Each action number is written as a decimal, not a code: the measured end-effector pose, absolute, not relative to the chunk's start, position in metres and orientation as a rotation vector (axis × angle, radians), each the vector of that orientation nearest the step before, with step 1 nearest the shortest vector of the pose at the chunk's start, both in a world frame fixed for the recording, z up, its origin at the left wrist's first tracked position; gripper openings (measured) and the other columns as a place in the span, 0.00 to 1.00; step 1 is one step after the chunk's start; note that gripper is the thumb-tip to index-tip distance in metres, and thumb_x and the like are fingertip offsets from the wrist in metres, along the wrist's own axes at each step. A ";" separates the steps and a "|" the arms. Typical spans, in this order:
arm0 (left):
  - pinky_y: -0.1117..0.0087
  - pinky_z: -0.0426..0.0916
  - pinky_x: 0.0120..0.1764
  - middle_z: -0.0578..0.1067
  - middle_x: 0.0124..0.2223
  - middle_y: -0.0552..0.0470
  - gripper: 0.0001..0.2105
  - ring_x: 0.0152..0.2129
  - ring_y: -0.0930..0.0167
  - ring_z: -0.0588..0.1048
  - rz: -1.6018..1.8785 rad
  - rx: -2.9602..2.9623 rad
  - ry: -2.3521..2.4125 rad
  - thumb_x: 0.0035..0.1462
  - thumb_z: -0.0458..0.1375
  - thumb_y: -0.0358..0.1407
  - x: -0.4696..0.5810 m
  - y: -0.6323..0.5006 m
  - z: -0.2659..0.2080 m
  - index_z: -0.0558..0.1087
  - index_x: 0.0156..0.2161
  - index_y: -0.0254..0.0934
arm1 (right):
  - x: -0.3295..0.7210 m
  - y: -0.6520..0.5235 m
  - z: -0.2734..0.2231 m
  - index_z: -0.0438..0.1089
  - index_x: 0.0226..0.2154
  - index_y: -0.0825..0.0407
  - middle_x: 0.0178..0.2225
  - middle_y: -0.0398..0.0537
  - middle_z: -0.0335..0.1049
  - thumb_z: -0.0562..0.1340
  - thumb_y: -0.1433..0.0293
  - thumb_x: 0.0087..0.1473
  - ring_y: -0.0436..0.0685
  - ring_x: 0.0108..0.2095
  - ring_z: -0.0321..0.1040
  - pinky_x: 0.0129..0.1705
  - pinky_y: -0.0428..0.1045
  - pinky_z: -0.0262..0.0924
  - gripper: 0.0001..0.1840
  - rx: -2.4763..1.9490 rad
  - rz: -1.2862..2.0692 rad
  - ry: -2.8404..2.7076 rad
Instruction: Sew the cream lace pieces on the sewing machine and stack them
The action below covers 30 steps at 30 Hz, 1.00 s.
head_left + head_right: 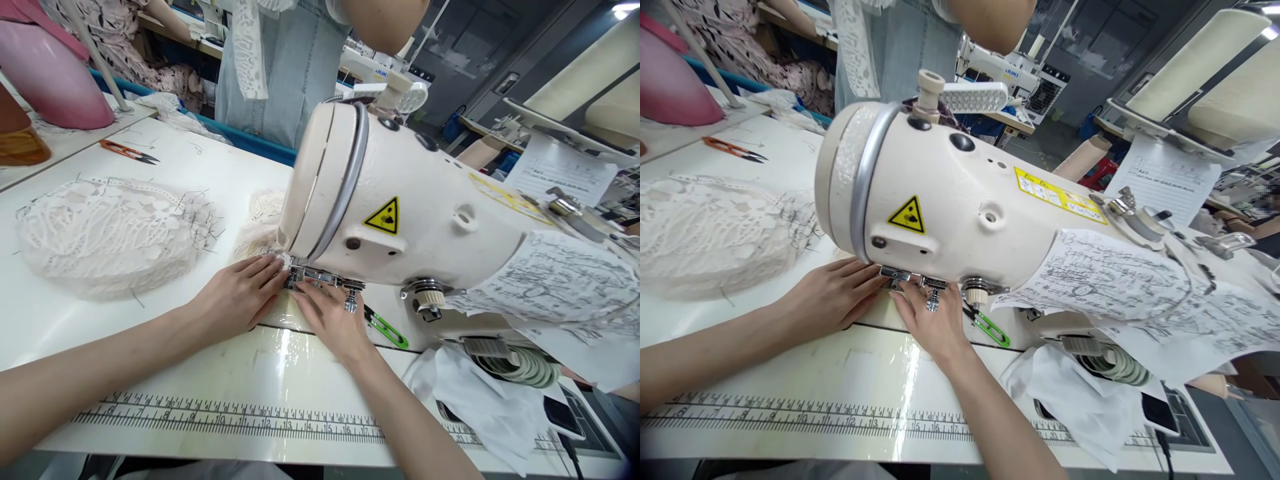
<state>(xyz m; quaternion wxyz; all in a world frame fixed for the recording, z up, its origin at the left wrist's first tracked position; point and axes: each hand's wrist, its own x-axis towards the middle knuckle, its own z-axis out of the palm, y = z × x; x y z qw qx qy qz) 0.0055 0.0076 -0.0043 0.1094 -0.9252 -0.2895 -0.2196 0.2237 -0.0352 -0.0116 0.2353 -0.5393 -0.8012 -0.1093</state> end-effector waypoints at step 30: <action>0.74 0.78 0.46 0.82 0.46 0.58 0.19 0.41 0.75 0.80 -0.922 -2.794 -1.575 0.73 0.43 0.41 -0.056 -0.041 0.058 0.77 0.46 0.43 | 0.234 -0.022 -0.002 0.77 0.36 0.51 0.28 0.43 0.78 0.58 0.65 0.67 0.51 0.27 0.71 0.35 0.50 0.54 0.13 -1.144 -0.489 -2.204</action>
